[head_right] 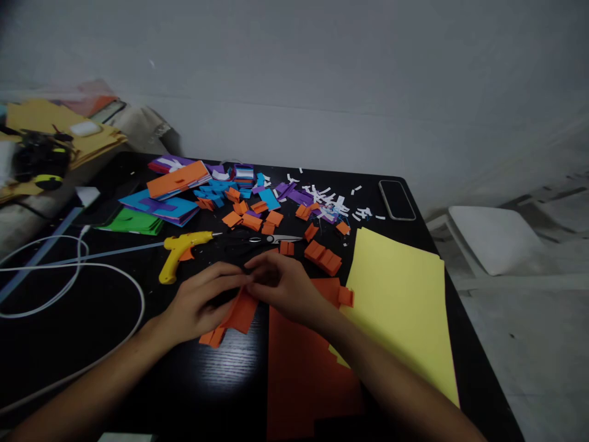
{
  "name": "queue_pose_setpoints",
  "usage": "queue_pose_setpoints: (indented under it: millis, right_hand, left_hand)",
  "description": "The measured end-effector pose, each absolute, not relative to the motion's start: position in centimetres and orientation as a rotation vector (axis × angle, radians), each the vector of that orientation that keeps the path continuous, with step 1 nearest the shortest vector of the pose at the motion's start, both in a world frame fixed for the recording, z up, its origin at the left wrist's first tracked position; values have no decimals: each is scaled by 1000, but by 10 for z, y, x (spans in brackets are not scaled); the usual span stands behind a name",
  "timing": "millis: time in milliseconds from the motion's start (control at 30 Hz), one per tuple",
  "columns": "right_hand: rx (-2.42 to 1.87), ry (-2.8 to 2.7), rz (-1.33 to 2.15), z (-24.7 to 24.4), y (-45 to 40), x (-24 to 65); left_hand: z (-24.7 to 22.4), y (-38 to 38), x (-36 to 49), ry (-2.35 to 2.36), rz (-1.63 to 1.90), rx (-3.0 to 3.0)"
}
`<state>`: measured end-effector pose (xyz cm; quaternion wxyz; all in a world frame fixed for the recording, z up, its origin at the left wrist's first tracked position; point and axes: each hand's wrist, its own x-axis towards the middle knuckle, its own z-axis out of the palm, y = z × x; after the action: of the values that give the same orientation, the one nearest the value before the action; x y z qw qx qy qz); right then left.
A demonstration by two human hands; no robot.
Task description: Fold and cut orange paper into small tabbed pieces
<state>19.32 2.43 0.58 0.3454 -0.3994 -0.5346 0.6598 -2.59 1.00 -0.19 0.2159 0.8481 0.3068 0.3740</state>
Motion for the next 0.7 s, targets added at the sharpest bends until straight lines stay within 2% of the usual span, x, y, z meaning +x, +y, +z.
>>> queue_pose_setpoints:
  millis: [700]
  right_hand:
    - [-1073, -1295, 1742, 13, 23, 193]
  left_hand:
    - [0, 8, -25, 921, 1147, 2143]
